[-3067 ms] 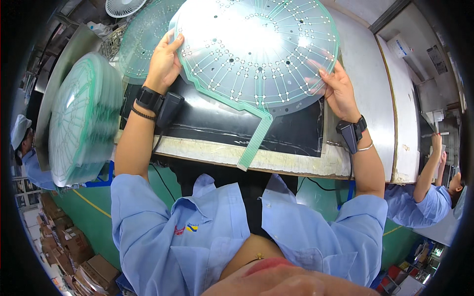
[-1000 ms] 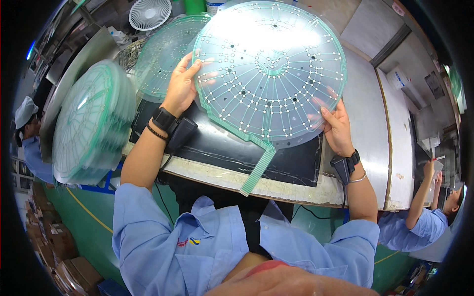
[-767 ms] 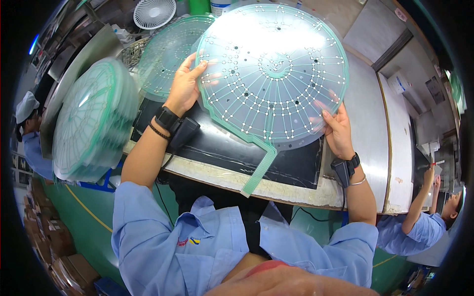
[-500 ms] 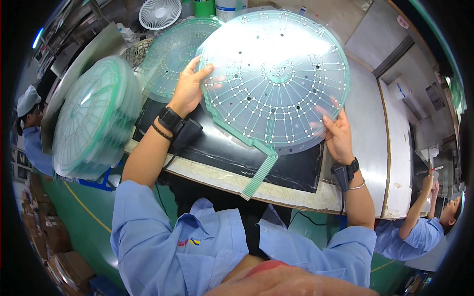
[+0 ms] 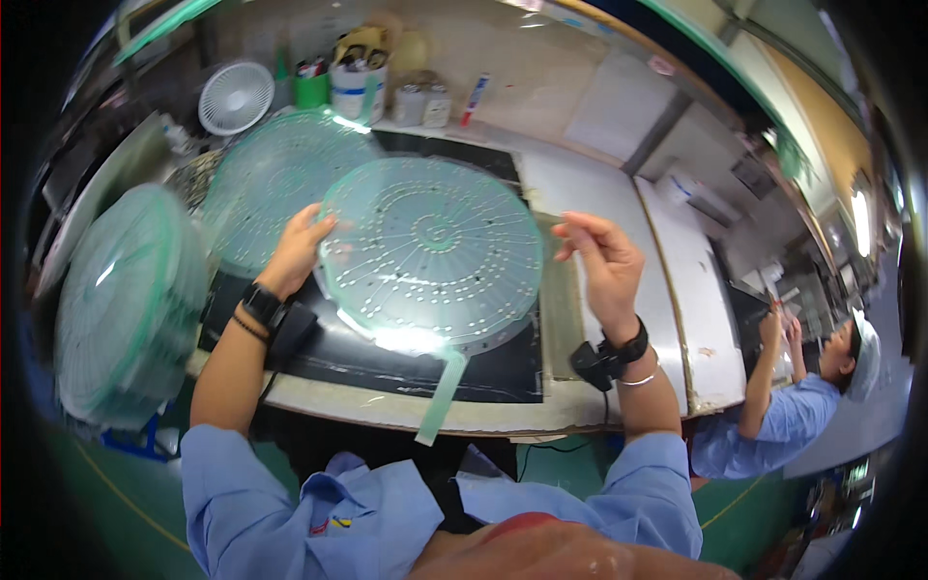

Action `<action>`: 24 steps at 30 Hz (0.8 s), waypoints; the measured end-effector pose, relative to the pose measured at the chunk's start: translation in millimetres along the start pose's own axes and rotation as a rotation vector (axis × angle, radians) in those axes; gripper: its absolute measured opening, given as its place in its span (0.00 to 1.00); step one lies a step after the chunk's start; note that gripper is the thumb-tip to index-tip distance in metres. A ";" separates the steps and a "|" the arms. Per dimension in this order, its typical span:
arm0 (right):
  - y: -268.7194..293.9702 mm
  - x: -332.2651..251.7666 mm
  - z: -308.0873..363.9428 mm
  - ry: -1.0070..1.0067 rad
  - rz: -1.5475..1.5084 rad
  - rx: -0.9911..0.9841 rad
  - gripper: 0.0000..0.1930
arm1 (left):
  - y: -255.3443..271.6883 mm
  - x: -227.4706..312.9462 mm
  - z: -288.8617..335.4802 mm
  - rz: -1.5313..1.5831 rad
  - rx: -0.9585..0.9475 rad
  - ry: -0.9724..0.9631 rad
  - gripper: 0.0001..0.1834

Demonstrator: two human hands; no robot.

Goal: Assembling circular translucent electronic components at a factory workbench.

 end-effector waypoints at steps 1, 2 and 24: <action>-11.4 -30.6 -1.5 0.137 0.010 -0.025 0.08 | 4.7 -3.3 -0.8 0.002 0.002 -0.005 0.17; -21.2 -59.2 -2.1 0.272 0.018 -0.054 0.08 | 4.4 -2.8 0.7 0.004 -0.025 -0.011 0.17; -103.1 -128.1 82.6 1.859 0.579 -0.022 0.16 | 2.2 -1.0 -0.6 -0.150 -0.010 0.008 0.15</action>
Point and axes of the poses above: each hand's wrist, its own z-axis away from the middle knuckle, its own y-axis out of the back of the hand, x = y × z, the point moved 5 cm from there along -z, towards the middle knuckle, and after that the axes turned 2 degrees about y, right-handed, at the moved point
